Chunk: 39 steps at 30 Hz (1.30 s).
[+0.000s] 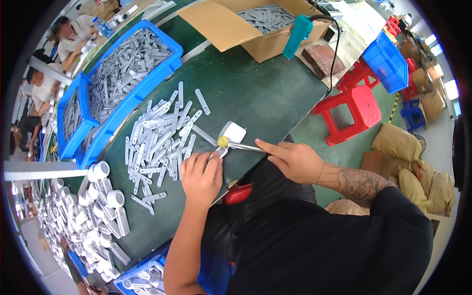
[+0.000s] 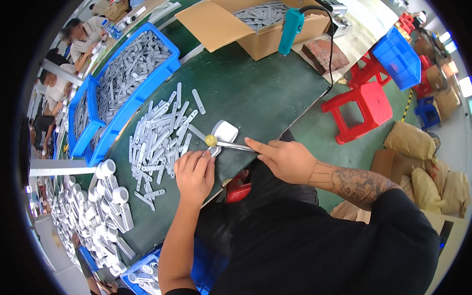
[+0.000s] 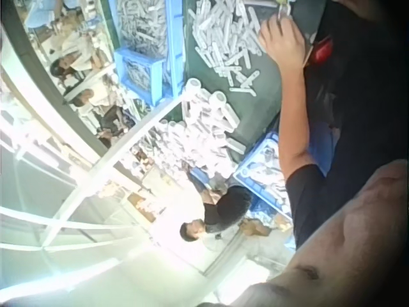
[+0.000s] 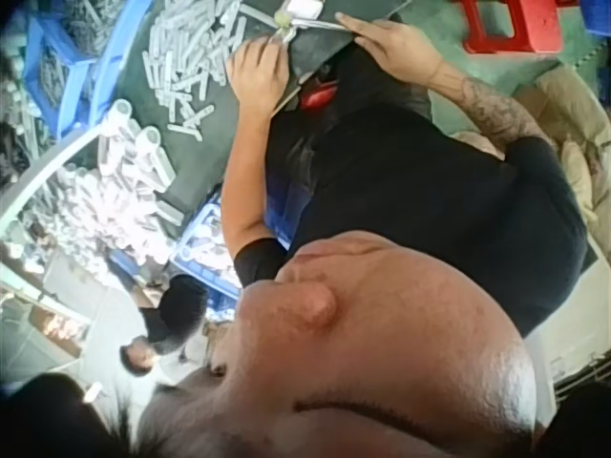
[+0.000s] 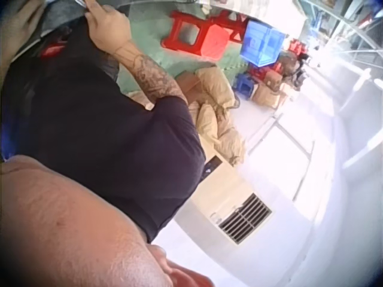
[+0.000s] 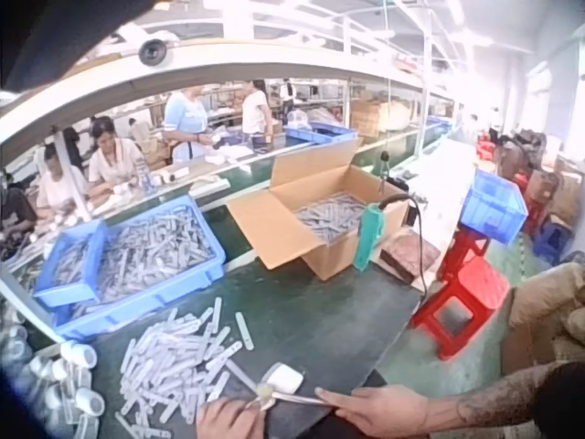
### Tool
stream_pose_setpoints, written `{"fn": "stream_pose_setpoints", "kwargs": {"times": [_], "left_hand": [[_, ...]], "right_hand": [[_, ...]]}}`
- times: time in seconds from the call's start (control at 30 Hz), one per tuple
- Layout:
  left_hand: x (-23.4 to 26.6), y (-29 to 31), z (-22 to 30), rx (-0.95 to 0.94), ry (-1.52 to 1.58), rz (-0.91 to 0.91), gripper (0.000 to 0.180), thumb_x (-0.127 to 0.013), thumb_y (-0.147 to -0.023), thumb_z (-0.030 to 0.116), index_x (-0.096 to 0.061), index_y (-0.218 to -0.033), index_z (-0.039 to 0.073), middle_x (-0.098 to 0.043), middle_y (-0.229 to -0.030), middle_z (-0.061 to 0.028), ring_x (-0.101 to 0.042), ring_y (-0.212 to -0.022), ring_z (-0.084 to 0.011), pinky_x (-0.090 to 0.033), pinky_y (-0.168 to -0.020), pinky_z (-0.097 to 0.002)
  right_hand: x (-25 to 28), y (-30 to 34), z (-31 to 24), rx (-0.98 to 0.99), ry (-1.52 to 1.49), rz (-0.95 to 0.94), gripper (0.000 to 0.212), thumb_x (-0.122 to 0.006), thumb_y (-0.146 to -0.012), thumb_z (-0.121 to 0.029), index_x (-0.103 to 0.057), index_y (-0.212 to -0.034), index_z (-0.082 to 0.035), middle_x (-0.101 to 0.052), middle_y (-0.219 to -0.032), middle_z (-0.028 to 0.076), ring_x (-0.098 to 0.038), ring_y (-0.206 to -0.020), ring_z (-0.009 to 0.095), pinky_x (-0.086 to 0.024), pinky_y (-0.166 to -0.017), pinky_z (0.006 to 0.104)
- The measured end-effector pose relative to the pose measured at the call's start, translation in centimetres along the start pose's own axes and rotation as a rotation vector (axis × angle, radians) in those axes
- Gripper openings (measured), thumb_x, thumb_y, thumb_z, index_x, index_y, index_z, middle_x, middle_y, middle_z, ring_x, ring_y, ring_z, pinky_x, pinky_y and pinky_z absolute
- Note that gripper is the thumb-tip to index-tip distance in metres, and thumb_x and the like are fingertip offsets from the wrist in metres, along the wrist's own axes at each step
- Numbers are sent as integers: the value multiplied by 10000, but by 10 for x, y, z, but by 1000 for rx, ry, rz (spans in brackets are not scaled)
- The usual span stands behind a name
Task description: The person assembles portable fan components by inserting metal strips into plastic handles, tapping them into place using a small mallet, and placing the assembled parts into a blue crate.
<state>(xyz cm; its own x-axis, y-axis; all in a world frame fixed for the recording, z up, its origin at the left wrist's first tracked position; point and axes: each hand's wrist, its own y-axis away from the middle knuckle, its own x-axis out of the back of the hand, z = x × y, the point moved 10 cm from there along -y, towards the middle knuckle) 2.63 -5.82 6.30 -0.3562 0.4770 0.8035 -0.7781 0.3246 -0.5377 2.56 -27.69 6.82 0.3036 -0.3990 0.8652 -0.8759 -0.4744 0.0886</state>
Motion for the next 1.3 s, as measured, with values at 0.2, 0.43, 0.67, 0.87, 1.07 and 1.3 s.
{"fn": "stream_pose_setpoints", "kwargs": {"times": [0.2,0.43,0.67,0.87,1.07,1.3], "left_hand": [[3,1,-4,112,53,-123,542,-848,-852,156,-715,-1378,159,-726,-1127,-81,-673,-1075,-312,-475,-932,-446],[59,16,-25,236,202,-4,390,-795,-919,130,-727,-1300,80,-724,-1054,-124,-702,-992,-363,-564,-880,-478],[234,212,-183,1216,660,785,462,-708,-1061,137,-573,-1491,33,-725,-1214,-114,-714,-1107,-241,-601,-931,-396],[308,409,-278,1502,1007,1360,284,-596,-1130,262,-602,-1329,59,-700,-1130,-143,-722,-976,-287,-643,-740,-391],[410,408,-363,1361,798,1638,838,-705,-1037,520,-320,-1669,126,-558,-1500,-170,-684,-1241,-396,-532,-1047,-559],[454,444,-308,1302,-309,840,455,-756,-1013,415,-796,-1204,4,-811,-1067,-98,-757,-943,-185,-580,-837,-341]], "right_hand": [[27,-16,10,33,-436,322,525,-610,-1074,-57,-541,-1594,-65,-703,-1401,221,-728,-1213,319,-546,-1037,368],[-7,-39,80,-57,-558,359,465,-567,-1118,-112,-553,-1566,11,-674,-1478,181,-597,-1396,230,-423,-1190,347],[-50,-48,142,-369,-897,159,496,-566,-1157,-256,-514,-1622,-91,-459,-756,-74,-356,-561,8,-281,-476,189],[-52,-54,155,-542,-1004,148,474,-531,-1164,-301,-524,-1621,-177,-485,-756,-55,-355,-480,24,-251,-396,210],[-41,-47,147,-522,-1013,130,466,-517,-1161,-302,-525,-1618,-212,-497,-753,-54,-354,-445,34,-242,-371,213],[-55,-54,155,-397,-919,175,355,-637,-1108,-230,-623,-1446,-122,-470,-691,-77,-385,-466,29,-262,-392,230]]}}
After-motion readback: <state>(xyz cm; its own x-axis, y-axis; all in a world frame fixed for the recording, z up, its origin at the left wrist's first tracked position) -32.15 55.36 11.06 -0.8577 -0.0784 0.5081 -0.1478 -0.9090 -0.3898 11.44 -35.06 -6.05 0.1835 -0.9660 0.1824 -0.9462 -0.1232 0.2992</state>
